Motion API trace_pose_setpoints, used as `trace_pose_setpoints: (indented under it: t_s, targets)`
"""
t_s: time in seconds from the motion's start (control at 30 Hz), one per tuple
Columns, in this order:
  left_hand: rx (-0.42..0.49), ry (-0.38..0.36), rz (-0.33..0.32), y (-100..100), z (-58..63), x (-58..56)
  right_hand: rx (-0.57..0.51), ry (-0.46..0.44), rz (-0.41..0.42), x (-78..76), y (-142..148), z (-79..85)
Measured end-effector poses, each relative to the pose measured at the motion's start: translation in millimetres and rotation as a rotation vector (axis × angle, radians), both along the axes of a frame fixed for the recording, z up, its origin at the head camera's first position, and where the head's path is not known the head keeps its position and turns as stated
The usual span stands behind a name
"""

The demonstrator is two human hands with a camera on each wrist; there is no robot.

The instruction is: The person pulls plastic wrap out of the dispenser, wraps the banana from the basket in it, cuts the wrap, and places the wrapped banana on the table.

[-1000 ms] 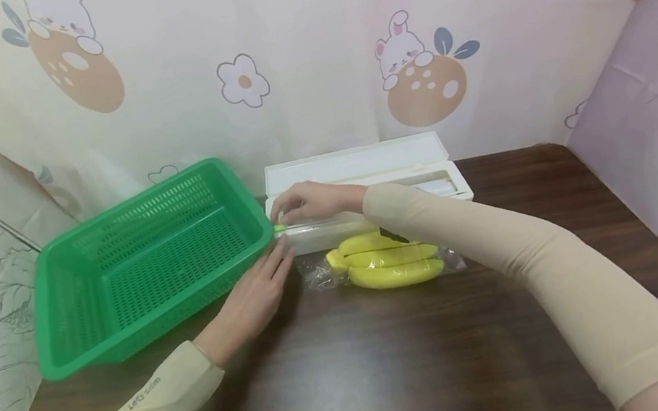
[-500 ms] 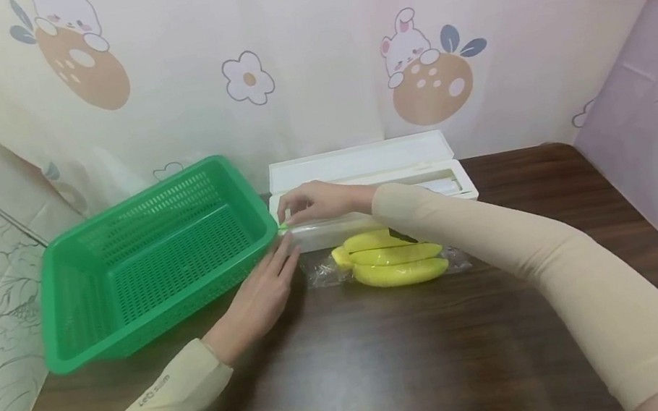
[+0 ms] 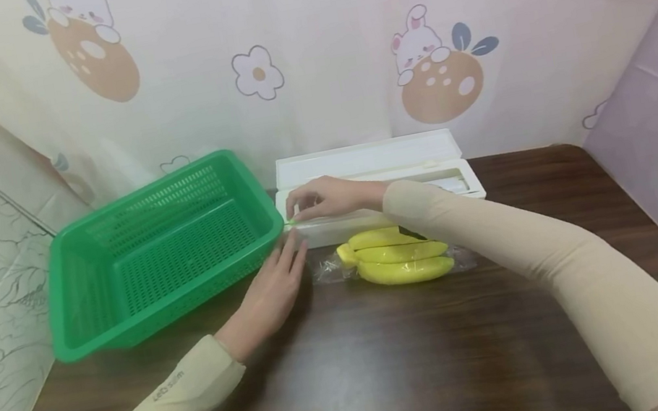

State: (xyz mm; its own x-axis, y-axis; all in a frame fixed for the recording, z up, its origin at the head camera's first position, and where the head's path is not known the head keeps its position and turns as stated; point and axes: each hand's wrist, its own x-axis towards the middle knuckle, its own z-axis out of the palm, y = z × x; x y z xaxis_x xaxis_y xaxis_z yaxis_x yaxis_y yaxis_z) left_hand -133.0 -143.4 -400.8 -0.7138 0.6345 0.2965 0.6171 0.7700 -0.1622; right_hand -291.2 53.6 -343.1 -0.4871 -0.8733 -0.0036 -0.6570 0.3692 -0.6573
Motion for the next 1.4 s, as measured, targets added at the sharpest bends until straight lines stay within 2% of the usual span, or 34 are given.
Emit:
trace_pose_setpoints:
  t_s: [0.3, 0.6, 0.9, 1.13, 1.4]
  targets:
    - [0.006, -0.049, 0.034, 3.4, 0.6, 4.1, -0.002, 0.018, -0.015, 1.4, 3.2, -0.4]
    - [0.032, -0.045, 0.046, 4.3, 3.7, 5.8, 0.021, 0.046, -0.029, 3.5, 6.6, 1.7]
    - [0.043, -0.146, 0.065, 5.1, 7.7, 5.3, 0.020, 0.049, -0.020, 2.0, 12.6, 1.3]
    - [0.060, -0.149, 0.063, 4.3, 9.4, 4.6, 0.025, 0.046, -0.039, 3.9, 20.8, 2.4]
    - [0.114, -0.205, 0.061, 5.1, 7.6, 5.0, 0.017, 0.027, -0.073, 9.3, 29.2, 4.2]
